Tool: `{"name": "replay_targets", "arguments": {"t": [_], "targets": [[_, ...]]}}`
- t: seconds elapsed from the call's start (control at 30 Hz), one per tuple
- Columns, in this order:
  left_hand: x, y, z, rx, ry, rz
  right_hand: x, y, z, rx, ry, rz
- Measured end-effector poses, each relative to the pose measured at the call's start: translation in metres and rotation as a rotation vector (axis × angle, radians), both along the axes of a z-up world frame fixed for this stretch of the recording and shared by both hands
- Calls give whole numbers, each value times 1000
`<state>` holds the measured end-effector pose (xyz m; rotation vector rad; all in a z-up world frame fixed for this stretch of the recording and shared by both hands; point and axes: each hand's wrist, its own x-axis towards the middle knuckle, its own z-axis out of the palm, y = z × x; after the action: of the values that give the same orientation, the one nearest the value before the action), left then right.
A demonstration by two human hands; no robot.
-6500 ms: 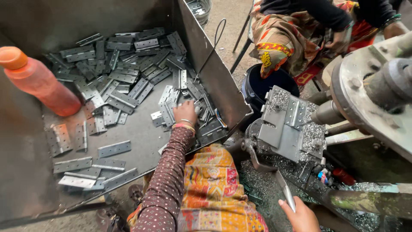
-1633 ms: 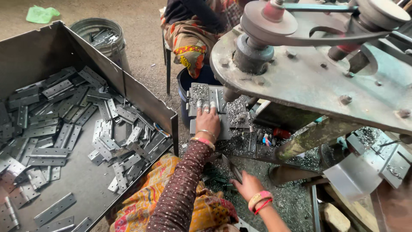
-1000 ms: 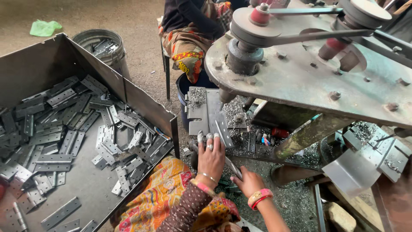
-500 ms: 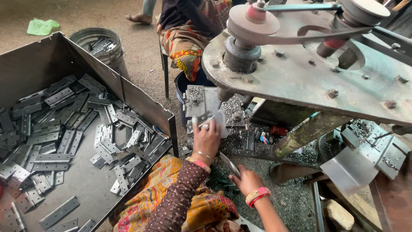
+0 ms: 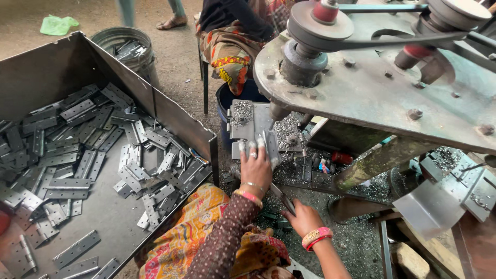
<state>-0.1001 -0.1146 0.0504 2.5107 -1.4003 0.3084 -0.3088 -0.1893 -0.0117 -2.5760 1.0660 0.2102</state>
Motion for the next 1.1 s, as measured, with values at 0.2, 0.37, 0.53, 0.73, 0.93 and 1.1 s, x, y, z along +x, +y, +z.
{"name": "replay_targets", "arguments": {"t": [0.2, 0.37, 0.53, 0.73, 0.93, 1.1], "targets": [[18, -19, -6, -31, 22, 13, -15, 18, -55, -1, -37, -116], [8, -12, -10, -74, -7, 38, -28, 13, -90, 62, -162, -45], [17, -11, -7, -77, -3, 20, -15, -19, -77, 64, 26, -34], [14, -16, -11, -63, 32, 3, -29, 17, -107, 88, -228, -137], [16, -13, -6, 10, 34, -2, -24, 12, -102, 176, -261, -73], [29, -30, -4, 5, 46, 7, -19, -11, -69, 24, -60, -12]]}}
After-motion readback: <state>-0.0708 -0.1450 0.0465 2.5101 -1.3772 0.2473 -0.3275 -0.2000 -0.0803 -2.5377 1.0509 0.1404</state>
